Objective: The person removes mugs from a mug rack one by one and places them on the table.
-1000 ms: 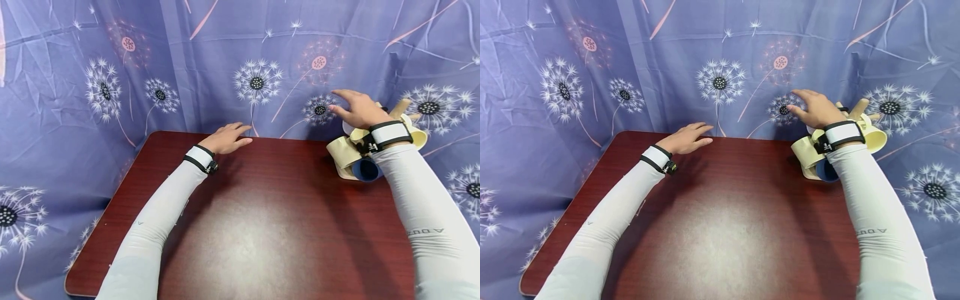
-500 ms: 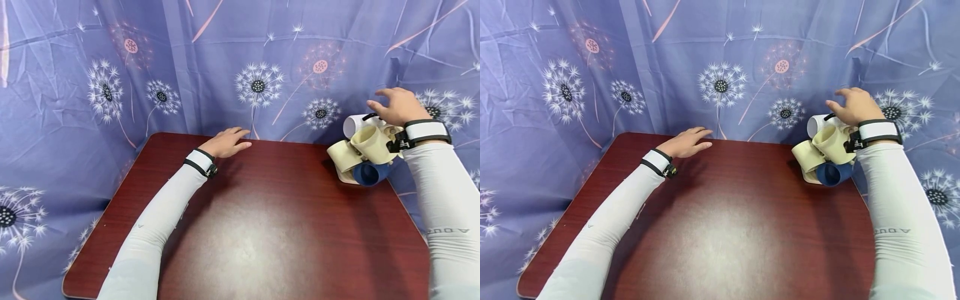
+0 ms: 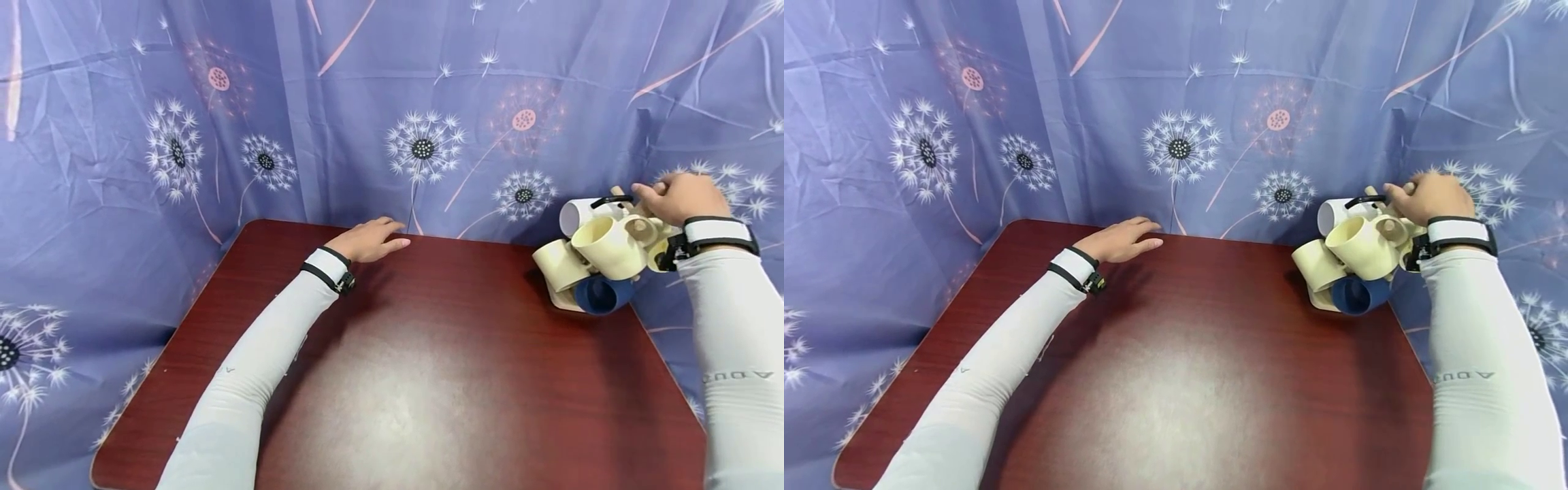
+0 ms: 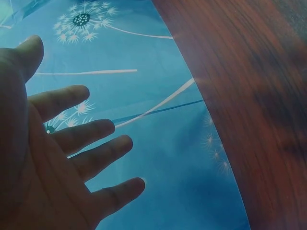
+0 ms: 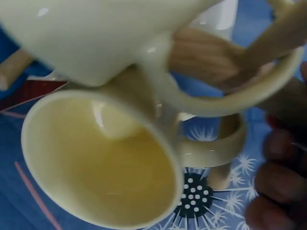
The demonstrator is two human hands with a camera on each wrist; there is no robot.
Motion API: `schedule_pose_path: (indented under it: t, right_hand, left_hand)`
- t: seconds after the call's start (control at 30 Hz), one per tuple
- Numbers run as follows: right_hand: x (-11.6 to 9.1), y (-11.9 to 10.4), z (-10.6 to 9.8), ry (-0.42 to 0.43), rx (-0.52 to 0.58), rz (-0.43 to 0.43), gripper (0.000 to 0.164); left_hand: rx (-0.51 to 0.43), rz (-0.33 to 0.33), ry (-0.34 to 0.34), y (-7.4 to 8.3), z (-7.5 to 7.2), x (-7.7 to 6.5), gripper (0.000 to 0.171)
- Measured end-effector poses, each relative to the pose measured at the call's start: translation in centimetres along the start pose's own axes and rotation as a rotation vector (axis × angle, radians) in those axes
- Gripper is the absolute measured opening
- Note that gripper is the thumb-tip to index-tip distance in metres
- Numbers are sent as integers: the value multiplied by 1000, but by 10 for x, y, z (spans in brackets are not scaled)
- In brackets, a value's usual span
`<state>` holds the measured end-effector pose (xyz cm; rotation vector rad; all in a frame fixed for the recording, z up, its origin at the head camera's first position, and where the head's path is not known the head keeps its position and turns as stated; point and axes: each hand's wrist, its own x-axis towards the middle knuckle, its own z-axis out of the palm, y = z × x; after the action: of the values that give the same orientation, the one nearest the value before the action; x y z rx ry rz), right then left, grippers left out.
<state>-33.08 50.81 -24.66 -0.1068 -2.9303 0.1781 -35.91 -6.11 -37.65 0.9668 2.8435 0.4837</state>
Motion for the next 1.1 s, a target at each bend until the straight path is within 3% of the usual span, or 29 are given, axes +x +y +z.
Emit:
schedule_pose_path:
  t: [0.27,0.57,0.83,1.1]
  right_hand:
    - [5,-3,7,34,-43,-40,46]
    - [11,-4,8,46,-69,-127,38]
    - [14,1,12,73,-52,-111,35]
    - [13,-28,10,82,-44,-135,37]
  left_hand:
    - [-42,4,-45,0,8,-1,62]
    - [-48,3,-61,0,9,-2,58]
    - [-51,5,-64,-5,7,-2,57]
    - [-40,-30,-42,-10,3,-5,59]
